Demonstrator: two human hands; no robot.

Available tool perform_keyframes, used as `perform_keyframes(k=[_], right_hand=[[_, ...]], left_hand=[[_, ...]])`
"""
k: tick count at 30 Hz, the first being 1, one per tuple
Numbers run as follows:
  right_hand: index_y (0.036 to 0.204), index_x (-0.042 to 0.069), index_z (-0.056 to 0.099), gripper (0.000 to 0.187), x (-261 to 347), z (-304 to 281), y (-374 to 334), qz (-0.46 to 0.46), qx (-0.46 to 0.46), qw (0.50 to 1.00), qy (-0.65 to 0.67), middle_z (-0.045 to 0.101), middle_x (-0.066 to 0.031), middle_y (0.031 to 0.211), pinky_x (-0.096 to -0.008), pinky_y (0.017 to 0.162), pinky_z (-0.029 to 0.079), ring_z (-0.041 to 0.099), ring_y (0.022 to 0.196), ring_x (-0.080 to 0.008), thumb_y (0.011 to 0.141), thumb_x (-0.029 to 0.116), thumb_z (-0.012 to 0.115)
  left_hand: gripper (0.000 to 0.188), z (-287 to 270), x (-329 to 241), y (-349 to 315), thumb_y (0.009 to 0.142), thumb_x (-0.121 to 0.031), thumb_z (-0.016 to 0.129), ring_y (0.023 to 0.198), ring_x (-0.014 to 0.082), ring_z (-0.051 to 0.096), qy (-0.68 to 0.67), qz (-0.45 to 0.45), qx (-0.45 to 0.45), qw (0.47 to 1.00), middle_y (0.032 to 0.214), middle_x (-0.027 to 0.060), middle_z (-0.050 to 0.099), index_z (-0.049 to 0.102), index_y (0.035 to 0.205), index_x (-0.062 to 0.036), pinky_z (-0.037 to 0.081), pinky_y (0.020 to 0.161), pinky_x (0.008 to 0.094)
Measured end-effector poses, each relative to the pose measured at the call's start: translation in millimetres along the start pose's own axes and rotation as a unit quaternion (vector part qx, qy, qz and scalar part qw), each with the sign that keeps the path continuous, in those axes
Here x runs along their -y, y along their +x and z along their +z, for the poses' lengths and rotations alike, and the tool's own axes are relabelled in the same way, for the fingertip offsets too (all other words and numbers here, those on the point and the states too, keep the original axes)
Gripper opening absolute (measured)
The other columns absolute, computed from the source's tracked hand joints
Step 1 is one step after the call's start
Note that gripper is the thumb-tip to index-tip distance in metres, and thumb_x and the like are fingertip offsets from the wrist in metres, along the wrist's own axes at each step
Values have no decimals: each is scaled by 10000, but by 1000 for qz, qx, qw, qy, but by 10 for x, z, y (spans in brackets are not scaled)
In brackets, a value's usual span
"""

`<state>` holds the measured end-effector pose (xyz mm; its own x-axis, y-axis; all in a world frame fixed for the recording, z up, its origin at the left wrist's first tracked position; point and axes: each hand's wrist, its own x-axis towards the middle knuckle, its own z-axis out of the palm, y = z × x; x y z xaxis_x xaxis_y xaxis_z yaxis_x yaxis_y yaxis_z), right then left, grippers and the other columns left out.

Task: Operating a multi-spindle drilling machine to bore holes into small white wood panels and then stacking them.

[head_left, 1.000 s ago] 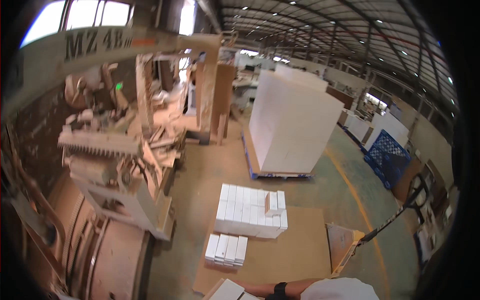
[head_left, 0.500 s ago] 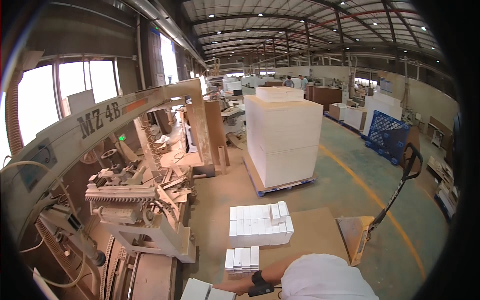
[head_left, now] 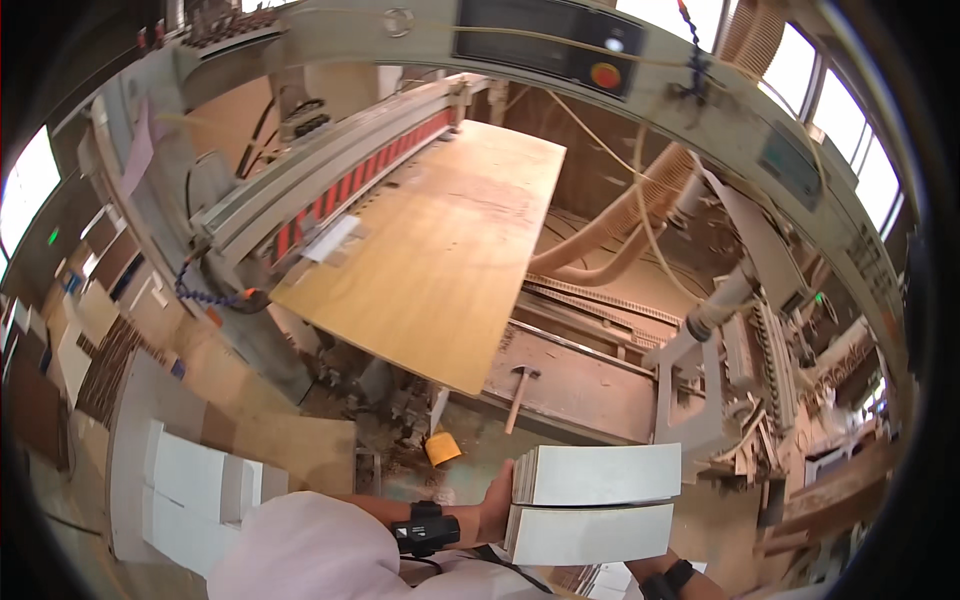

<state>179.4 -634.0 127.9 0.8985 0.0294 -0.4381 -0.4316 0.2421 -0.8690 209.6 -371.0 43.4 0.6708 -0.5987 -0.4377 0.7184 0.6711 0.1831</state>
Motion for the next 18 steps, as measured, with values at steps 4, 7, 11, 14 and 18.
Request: perform_keyframes(k=[4, 7, 11, 14, 18], right_hand=[[1135, 60, 489, 416, 261, 388, 390, 21, 69, 997, -40, 524, -58, 1089, -315, 920, 364, 473, 1042, -172, 932, 382, 320], [1137, 61, 487, 416, 485, 621, 595, 19, 92, 994, -64, 524, -58, 1091, -315, 921, 364, 473, 1043, -174, 932, 382, 319], [1141, 62, 486, 416, 714, 1011, 1039, 34, 141, 985, -88, 524, -59, 1094, -316, 922, 364, 474, 1045, -176, 932, 381, 319], [1143, 63, 484, 416, 824, 1391, 1446, 47, 186, 976, -107, 524, -59, 1095, -316, 923, 364, 474, 1047, -177, 933, 381, 318], [1146, 64, 482, 416, 975, 1898, 1955, 68, 241, 958, -138, 524, -60, 1098, -316, 924, 364, 475, 1049, -179, 933, 380, 318]], left_hand=[[662, 60, -273, -335, 885, -551, 113, 1100, 262, 484, -19, 93, -36, 995, 1218, 110, 495, 435, 1247, -101, 370, 953, 370], [626, 156, -556, -558, 889, -543, 188, 1106, 244, 475, -47, 121, 14, 991, 1234, 99, 478, 419, 1255, -92, 375, 945, 354], [593, 469, -1088, -1008, 899, -528, 262, 1124, 214, 455, -34, 175, 48, 983, 1256, 82, 453, 379, 1273, -83, 374, 944, 338], [595, 457, -1395, -1096, 898, -532, 260, 1133, 208, 443, -64, 224, 21, 972, 1266, 83, 440, 368, 1277, -86, 362, 959, 346], [630, 584, -1707, -1066, 865, -551, 211, 1049, 282, 515, -177, 251, -164, 938, 1170, 135, 513, 455, 1214, -87, 408, 916, 397]])
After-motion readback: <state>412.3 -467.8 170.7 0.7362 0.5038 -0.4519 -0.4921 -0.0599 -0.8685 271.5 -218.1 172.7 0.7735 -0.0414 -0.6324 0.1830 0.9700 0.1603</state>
